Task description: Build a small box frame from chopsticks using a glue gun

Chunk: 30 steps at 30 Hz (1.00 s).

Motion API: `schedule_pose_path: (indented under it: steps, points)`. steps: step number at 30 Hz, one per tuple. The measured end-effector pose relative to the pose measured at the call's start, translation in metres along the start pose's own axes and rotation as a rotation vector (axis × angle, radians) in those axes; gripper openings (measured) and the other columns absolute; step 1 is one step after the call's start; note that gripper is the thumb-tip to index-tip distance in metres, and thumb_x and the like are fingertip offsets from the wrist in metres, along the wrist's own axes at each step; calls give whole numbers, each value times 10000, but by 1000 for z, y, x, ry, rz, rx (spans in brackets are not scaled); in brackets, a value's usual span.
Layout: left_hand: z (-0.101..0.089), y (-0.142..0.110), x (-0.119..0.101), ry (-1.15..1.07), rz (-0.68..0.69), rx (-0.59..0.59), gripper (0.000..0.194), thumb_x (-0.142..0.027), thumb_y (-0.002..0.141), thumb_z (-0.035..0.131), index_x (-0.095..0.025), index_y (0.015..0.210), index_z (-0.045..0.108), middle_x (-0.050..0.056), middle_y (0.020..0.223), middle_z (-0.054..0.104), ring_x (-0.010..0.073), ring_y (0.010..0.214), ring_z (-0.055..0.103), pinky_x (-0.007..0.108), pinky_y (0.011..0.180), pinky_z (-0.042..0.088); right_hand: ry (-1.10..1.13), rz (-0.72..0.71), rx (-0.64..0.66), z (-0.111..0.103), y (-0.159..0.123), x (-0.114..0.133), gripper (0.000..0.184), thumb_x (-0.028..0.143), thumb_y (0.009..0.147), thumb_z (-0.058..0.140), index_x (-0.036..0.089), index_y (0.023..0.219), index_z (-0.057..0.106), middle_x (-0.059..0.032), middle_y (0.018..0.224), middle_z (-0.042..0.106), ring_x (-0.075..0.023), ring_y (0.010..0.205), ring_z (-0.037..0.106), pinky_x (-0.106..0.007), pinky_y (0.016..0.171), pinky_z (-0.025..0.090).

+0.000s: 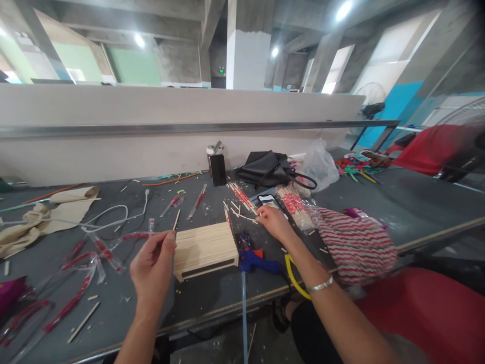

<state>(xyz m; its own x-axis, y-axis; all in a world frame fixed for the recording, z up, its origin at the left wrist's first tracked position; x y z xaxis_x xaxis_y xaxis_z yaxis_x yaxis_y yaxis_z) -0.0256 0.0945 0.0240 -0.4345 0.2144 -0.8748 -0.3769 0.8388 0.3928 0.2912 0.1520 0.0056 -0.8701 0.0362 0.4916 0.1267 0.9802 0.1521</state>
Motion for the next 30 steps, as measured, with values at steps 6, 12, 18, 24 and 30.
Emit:
schedule_pose_path:
  steps: [6,12,18,24,30]
  points:
    - [-1,-12,-2,8,68,45,300,-448,806,599,-194,926,706,8,734,674,147,640,599,246,625,470,-115,-45,90,12,3,2,271,83,814,505,173,1009,670,-105,978,716,-207,939,635,-250,789,407]
    - [0,-25,-17,61,224,118,232,-382,841,580,-194,893,705,12,728,683,153,650,626,247,648,492,-75,-85,123,13,1,8,266,57,809,475,160,958,671,-109,961,706,-213,940,628,-265,811,402]
    - [7,-55,-52,-62,522,293,135,-136,836,597,-208,930,663,-19,716,642,101,647,608,184,627,467,145,-52,127,-6,-14,16,247,118,806,511,121,997,668,-79,813,678,-179,750,630,-269,704,446]
    - [28,-82,-62,-178,434,583,248,-144,875,543,-213,1107,598,4,800,652,112,716,612,203,677,475,865,-15,465,-30,-64,39,340,322,807,611,156,1104,626,22,692,592,-71,468,526,-204,471,415]
    - [46,-90,-64,-386,-21,697,216,-315,920,492,-220,1101,561,-35,703,586,88,564,566,199,544,467,1207,-28,615,-29,-102,67,277,267,768,698,170,1013,612,9,774,635,-81,498,585,-200,459,463]
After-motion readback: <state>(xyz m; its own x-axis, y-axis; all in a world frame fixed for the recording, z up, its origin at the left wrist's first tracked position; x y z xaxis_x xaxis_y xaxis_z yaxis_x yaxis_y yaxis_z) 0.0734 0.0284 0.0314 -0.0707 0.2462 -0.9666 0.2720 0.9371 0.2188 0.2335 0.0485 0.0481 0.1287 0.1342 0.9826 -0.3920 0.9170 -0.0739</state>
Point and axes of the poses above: each hand's wrist, its own y-axis towards the middle knuckle, its own z-axis out of the palm, x = y × z, the point moved 1 cm from there along y, towards the middle knuckle
